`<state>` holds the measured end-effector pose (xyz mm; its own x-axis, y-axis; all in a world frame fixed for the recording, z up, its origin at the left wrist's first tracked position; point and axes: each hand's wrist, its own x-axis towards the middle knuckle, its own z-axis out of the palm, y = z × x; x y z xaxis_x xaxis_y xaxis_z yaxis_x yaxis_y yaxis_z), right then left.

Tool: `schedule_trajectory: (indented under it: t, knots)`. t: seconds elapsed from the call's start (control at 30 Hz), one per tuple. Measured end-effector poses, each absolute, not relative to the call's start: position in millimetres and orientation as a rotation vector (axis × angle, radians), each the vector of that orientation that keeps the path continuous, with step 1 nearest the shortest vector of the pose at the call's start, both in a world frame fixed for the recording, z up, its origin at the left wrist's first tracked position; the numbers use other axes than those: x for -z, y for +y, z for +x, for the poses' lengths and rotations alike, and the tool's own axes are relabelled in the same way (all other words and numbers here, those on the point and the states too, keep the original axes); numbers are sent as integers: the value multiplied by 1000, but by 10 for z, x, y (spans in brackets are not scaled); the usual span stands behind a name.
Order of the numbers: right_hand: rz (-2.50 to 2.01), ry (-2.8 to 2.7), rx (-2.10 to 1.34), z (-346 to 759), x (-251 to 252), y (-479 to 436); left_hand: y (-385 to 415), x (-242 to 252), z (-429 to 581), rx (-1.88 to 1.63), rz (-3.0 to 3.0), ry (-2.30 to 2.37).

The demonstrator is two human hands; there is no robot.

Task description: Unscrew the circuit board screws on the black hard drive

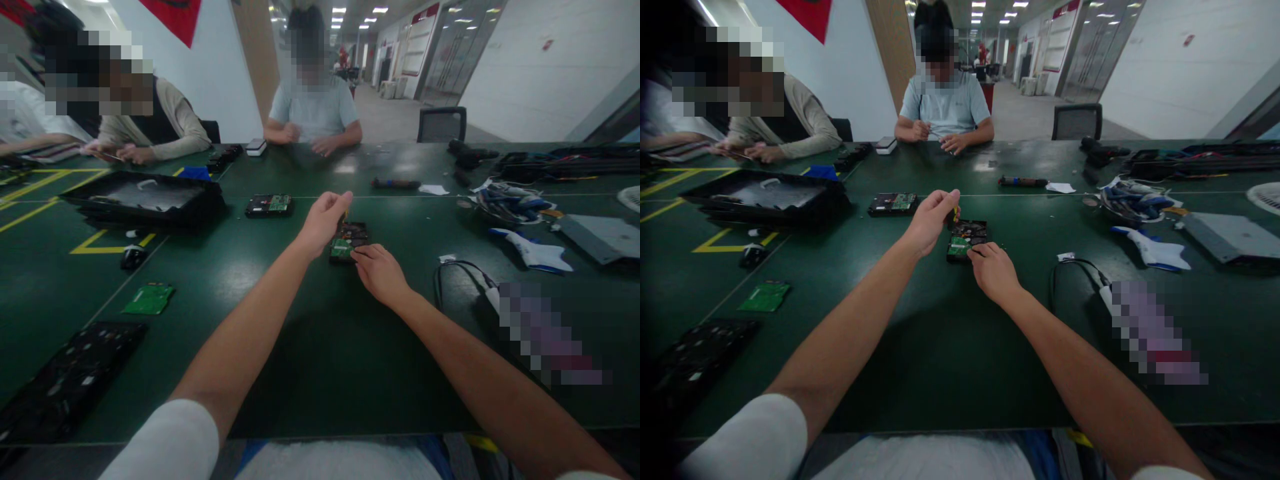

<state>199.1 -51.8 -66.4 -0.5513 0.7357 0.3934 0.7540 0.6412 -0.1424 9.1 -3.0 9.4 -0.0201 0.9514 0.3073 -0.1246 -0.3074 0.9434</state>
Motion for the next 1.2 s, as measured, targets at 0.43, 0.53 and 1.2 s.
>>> schedule_trajectory:
  t: [0.43,0.53,1.2]
  knots:
    - [-1160,-2434,63,1998,676,-510,-72,-188,24,-1491,1278,959]
    - [-1156,-2441,69,1999,681,-508,-72,-176,33,-1505,1256,934]
    - [-1170,-2435,78,1990,660,-528,-45,-147,-32,-1431,1938,1310]
